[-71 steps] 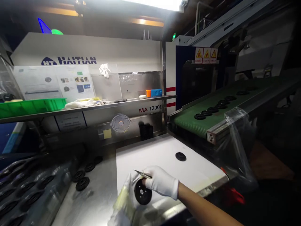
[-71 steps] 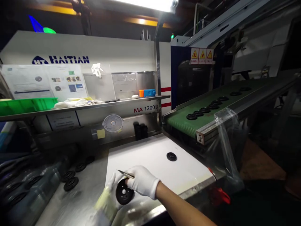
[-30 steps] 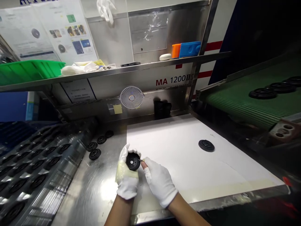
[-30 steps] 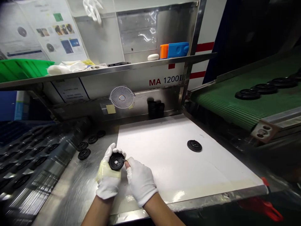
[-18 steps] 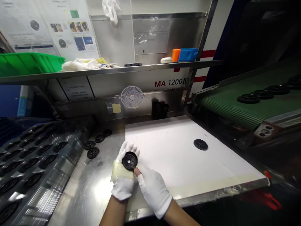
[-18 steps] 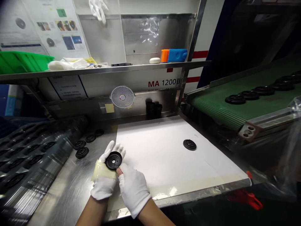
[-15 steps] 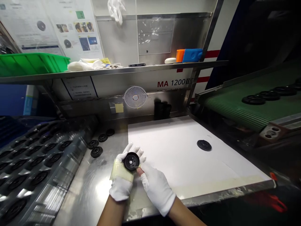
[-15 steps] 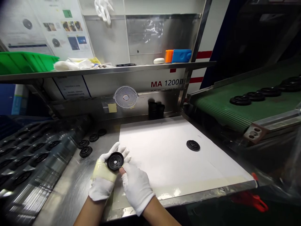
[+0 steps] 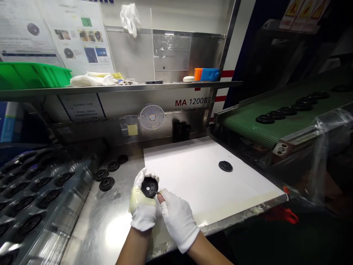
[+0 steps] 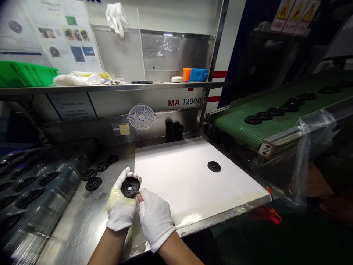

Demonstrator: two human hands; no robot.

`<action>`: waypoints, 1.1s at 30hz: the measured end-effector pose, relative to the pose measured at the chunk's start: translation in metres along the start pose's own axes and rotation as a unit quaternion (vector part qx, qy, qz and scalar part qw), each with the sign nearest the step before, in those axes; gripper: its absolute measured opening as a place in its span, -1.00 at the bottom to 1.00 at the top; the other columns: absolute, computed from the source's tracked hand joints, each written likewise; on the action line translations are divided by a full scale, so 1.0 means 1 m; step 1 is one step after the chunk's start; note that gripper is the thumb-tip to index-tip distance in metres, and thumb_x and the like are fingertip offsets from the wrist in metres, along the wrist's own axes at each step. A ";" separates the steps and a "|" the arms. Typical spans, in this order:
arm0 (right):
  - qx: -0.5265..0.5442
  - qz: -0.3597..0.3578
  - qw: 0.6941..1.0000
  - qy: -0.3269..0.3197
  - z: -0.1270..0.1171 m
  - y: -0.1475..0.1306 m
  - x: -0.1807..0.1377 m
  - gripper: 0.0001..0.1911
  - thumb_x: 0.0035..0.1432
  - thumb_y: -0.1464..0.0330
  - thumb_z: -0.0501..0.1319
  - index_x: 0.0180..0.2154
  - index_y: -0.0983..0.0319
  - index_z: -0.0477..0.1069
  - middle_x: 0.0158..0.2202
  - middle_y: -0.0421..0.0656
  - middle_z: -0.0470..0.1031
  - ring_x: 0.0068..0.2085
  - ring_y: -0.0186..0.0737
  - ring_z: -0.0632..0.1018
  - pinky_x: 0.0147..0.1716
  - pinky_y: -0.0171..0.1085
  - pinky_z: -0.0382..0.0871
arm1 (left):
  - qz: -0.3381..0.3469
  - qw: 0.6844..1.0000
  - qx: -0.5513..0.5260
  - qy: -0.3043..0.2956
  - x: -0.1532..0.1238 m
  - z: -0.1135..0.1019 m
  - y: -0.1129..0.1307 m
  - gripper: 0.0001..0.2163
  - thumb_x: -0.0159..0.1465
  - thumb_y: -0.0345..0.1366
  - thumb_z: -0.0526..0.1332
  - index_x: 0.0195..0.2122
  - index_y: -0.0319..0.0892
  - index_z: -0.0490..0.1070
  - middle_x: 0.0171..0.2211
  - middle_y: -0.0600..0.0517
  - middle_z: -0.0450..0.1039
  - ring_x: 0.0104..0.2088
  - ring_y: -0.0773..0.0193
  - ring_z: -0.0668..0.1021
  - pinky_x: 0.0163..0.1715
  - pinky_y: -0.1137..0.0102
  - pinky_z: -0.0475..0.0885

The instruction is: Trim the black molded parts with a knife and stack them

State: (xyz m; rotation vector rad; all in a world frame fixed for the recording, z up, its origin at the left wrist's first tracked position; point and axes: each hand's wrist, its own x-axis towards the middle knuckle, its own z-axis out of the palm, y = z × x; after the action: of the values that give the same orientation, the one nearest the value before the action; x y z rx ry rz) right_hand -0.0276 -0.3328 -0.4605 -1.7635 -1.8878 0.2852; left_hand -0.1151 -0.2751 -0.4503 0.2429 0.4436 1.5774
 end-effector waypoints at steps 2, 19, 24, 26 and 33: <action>0.004 -0.016 1.000 -0.004 0.000 0.004 0.002 -0.72 0.30 0.25 -0.11 -0.32 0.12 0.33 -0.41 -0.25 0.51 -0.41 -0.25 0.50 -0.48 -0.28 0.05 | 0.034 0.999 0.000 0.000 -0.001 0.001 -0.005 -0.82 0.13 -0.46 0.22 -0.23 -0.18 0.43 -0.43 0.06 0.40 -0.36 0.37 0.51 -0.20 0.38 0.47; 0.061 -0.076 0.994 -0.040 -0.001 0.032 0.018 -0.77 0.27 0.30 -0.05 -0.34 0.14 0.34 -0.43 -0.25 0.52 -0.43 -0.28 0.48 -0.47 -0.29 0.05 | 0.078 0.995 0.027 0.060 0.009 0.005 -0.020 -0.86 0.12 -0.44 0.24 -0.27 -0.19 0.42 -0.51 0.09 0.37 -0.44 0.38 0.48 -0.32 0.40 0.47; 0.081 -0.061 0.995 -0.020 -0.002 0.023 0.010 -0.77 0.28 0.30 -0.04 -0.27 0.12 0.37 -0.35 -0.24 0.55 -0.36 -0.27 0.51 -0.44 -0.28 0.08 | 0.009 0.997 0.072 0.022 -0.002 0.002 -0.009 -0.66 0.12 -0.42 0.16 -0.04 -0.19 0.38 -0.23 -0.10 0.46 -0.18 0.12 0.53 -0.21 0.19 0.49; 0.066 -0.046 0.997 -0.014 -0.003 0.027 0.011 -0.77 0.28 0.29 -0.05 -0.24 0.12 0.37 -0.34 -0.23 0.55 -0.36 -0.26 0.51 -0.42 -0.28 0.09 | -0.049 0.996 0.073 0.002 -0.003 0.001 -0.006 -0.63 0.11 -0.40 0.11 -0.03 -0.25 0.37 -0.24 -0.15 0.45 -0.20 0.06 0.53 -0.29 0.15 0.50; -0.006 -0.031 0.999 -0.004 0.001 0.028 0.008 -0.74 0.29 0.29 -0.07 -0.34 0.16 0.33 -0.43 -0.23 0.51 -0.44 -0.27 0.47 -0.46 -0.27 0.05 | -0.090 0.995 -0.031 0.009 0.008 -0.003 -0.010 -0.96 0.13 -0.43 0.22 -0.37 -0.24 0.41 -0.53 0.06 0.34 -0.48 0.38 0.46 -0.41 0.43 0.45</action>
State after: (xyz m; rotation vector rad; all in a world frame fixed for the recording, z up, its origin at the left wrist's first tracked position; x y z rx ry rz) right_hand -0.0037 -0.3216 -0.4735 -1.7109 -1.9492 0.2582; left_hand -0.1080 -0.2678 -0.4580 0.1368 0.4185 1.4158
